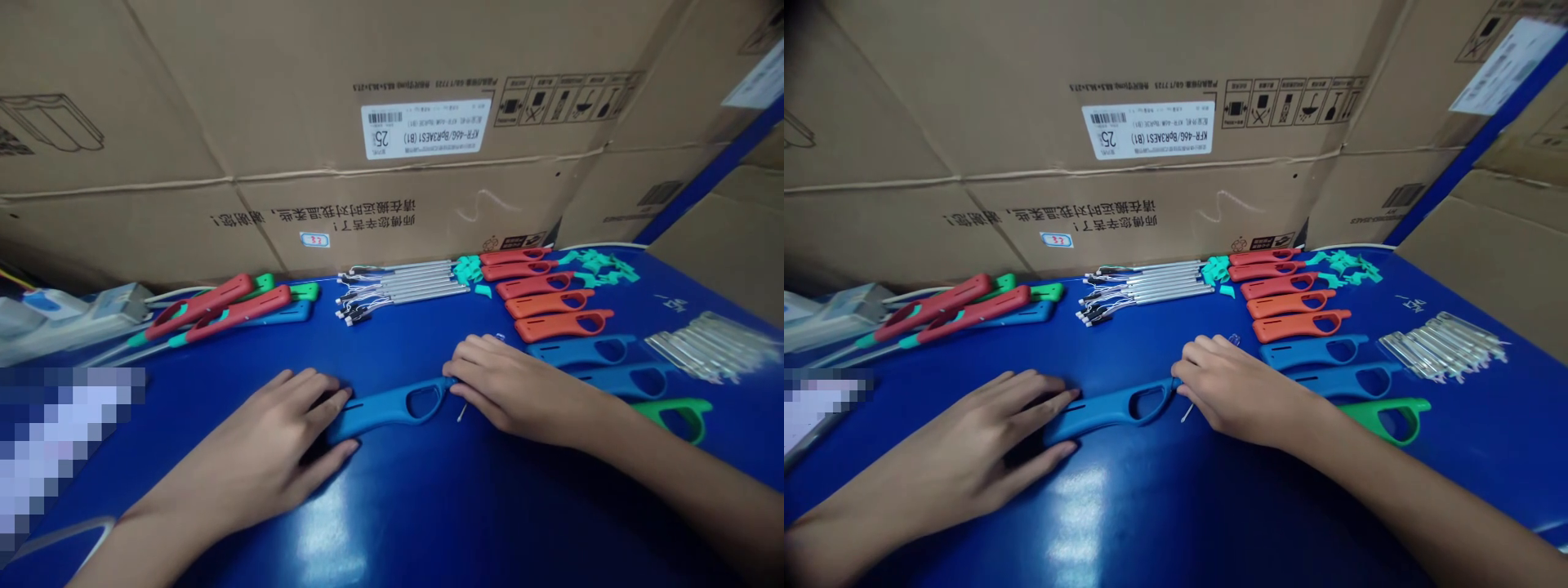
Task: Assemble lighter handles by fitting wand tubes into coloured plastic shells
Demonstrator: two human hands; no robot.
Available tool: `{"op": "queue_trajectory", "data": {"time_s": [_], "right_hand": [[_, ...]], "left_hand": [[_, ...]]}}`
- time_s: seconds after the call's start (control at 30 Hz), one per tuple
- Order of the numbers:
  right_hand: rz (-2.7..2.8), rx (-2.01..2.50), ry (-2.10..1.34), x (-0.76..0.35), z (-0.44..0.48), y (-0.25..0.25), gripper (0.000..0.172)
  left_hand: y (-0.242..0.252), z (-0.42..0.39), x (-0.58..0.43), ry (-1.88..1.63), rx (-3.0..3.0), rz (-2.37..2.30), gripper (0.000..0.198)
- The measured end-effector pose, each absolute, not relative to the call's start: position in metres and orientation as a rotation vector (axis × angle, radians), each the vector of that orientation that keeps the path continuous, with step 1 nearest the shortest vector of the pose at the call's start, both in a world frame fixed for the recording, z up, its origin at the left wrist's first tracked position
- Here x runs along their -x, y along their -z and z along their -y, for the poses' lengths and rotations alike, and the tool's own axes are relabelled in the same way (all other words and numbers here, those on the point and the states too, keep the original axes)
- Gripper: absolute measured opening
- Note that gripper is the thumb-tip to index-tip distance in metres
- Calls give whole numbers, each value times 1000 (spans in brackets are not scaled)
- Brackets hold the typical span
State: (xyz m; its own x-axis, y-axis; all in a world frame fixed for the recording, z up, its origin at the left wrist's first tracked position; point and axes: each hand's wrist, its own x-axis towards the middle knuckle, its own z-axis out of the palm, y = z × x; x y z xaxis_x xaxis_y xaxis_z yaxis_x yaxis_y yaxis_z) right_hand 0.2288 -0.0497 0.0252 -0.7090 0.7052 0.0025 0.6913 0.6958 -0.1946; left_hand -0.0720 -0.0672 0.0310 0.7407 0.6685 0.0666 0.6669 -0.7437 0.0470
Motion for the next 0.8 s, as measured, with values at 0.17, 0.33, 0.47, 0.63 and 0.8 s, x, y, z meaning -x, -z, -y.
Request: {"op": "queue_trajectory", "data": {"time_s": [0.17,0.33,0.47,0.63,0.8], "right_hand": [[2789,1188,-345,-232,50,-25,21],[2707,1214,-510,-233,49,-27,24],[2704,1208,-572,-231,49,-29,25],[2741,1196,-522,-232,50,-30,25],[2753,1169,-516,-232,52,-31,20]], "left_hand": [[-30,70,67,-87,-2865,-1187,33],[-29,69,68,-129,-2762,-1206,33],[-24,67,70,-280,-2790,-1211,33],[-21,66,70,-388,-2844,-1152,28],[-19,64,73,-425,-2893,-1106,27]]}}
